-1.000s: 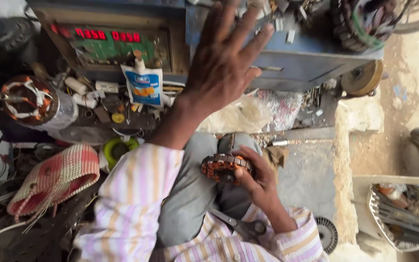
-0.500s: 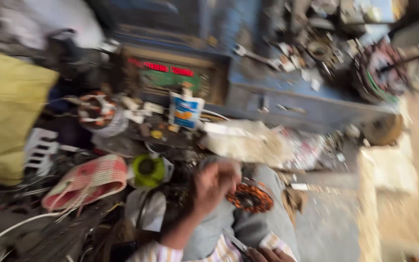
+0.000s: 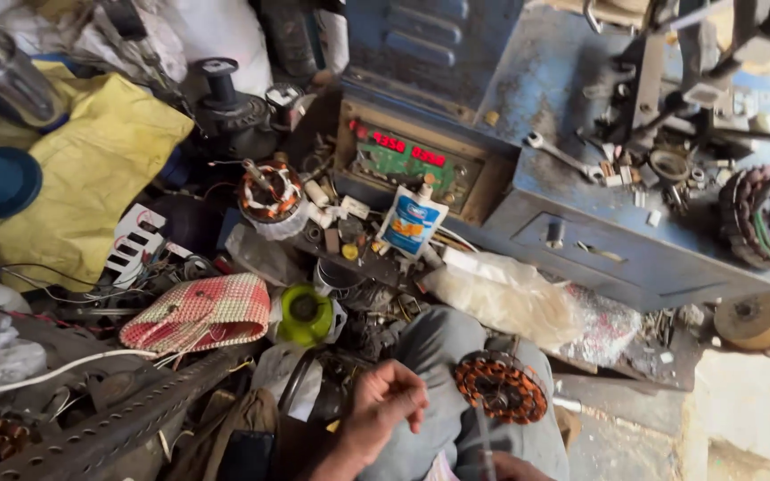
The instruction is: The recorder is repairing and inspecting a fan motor stator, checking connections and using scissors to trim materials.
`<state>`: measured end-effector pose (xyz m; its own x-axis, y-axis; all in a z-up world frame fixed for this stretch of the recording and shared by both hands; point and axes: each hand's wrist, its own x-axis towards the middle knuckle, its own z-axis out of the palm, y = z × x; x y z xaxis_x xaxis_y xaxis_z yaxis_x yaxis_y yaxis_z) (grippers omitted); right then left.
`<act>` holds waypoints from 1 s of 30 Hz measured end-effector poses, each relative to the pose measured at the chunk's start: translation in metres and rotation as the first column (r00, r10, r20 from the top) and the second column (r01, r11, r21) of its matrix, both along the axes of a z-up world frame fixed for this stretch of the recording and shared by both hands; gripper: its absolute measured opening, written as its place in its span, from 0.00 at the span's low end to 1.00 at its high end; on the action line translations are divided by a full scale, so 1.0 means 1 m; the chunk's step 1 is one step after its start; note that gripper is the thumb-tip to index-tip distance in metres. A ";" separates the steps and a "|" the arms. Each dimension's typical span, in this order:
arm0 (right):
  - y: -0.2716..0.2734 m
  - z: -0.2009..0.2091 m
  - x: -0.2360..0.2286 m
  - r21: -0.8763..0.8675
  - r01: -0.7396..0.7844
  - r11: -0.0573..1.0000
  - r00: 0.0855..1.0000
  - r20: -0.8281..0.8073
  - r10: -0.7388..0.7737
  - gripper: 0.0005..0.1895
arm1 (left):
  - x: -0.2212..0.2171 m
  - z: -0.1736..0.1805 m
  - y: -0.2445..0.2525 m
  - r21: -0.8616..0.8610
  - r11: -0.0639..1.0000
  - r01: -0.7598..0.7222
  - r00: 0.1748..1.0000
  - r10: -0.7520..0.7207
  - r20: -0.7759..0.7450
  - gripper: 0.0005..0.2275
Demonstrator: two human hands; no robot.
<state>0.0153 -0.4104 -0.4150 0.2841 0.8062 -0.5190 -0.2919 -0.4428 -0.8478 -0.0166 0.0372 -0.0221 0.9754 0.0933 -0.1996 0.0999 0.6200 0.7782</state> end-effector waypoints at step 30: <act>0.239 0.477 -0.015 0.237 0.290 0.927 0.798 0.474 -0.371 0.39 | 0.001 0.051 0.023 0.079 0.993 0.085 0.996 -0.084 -0.022 0.05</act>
